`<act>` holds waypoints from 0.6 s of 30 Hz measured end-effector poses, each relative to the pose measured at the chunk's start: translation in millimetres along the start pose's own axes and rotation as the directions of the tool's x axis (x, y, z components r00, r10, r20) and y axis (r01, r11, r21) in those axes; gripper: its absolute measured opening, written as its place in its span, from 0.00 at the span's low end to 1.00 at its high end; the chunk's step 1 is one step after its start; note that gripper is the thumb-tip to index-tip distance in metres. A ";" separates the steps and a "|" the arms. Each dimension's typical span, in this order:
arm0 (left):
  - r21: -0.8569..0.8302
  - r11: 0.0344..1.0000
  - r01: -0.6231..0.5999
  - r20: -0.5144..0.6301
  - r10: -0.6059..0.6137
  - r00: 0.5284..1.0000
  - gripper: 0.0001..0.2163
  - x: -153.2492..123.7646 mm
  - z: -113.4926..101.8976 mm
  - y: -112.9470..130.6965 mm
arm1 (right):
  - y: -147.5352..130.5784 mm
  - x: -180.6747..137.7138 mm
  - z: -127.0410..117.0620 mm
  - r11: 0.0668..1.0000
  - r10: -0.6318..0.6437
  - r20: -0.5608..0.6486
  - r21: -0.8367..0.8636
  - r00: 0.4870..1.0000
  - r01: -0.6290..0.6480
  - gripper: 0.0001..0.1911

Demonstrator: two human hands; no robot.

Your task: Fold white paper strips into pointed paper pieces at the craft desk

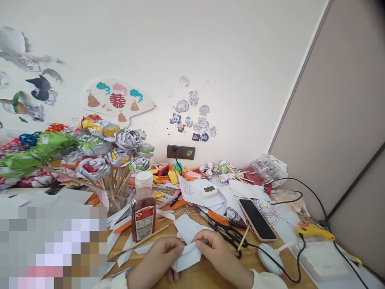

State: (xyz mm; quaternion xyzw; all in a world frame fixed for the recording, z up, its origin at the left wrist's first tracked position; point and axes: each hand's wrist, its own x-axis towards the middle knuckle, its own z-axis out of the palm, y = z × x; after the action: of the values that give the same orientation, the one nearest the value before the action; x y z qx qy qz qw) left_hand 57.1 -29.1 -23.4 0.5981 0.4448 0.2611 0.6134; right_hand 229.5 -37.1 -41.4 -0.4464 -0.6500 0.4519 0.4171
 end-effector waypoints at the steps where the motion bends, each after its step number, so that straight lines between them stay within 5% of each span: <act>1: 0.002 1.000 0.012 0.008 -0.012 1.000 0.21 -0.3 -0.7 0.9 | 0.8 0.4 -0.5 1.000 -0.002 -0.010 -0.005 1.000 0.002 0.07; 18: 0.062 0.998 0.004 -0.016 -0.003 1.000 0.24 3.9 -0.4 -5.1 | 5.3 2.9 -1.7 0.991 -0.021 -0.034 -0.133 0.999 0.016 0.05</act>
State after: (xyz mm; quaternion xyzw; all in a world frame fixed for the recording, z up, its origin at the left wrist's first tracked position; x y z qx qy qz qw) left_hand 57.5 -26.3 -29.2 0.6141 0.4588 0.2507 0.5913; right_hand 231.5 -33.0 -45.6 -0.4751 -0.6753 0.3959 0.4019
